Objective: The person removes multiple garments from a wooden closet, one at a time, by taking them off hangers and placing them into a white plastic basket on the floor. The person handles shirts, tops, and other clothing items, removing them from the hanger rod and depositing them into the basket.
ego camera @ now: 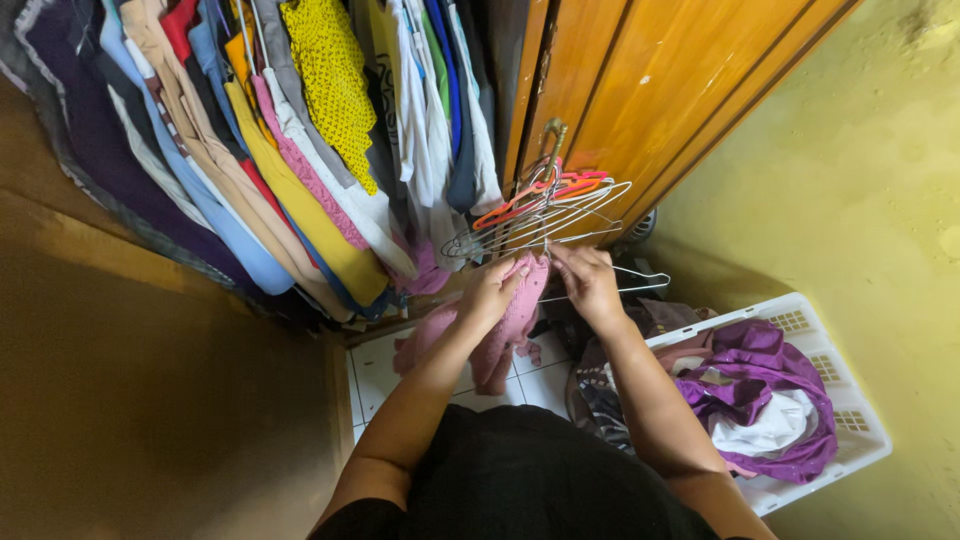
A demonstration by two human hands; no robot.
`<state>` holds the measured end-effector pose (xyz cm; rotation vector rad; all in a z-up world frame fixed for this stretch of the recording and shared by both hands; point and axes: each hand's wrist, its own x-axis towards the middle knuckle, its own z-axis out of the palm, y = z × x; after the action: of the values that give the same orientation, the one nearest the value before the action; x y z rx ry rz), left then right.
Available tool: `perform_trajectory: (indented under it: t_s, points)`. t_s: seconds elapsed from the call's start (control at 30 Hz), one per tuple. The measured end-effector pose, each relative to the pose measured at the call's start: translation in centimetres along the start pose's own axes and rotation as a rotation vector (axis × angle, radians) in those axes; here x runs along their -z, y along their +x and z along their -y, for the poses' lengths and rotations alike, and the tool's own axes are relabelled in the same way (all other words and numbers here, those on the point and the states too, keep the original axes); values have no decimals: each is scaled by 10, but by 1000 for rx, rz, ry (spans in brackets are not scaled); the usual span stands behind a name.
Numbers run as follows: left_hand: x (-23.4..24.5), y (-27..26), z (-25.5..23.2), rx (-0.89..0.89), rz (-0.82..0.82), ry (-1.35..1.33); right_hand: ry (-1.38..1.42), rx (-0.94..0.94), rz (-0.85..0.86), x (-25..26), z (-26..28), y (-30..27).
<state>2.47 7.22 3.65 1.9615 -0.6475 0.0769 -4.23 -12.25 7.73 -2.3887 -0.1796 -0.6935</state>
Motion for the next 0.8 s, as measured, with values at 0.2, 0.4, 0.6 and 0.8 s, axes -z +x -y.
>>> perform_trajectory:
  t_s: [0.2, 0.4, 0.6, 0.8]
  points:
    - [16, -4, 31, -14, -75, 16, 91, -32, -138, 29, -51, 5]
    - [33, 0, 57, 205, -13, -36, 118, -214, -246, 50, -98, 10]
    - [51, -2, 43, 132, 64, -180, -76, -144, -251, 23, -108, 32]
    - [73, -3, 36, 105, 93, -156, 12, -163, -154, -24, -93, 57]
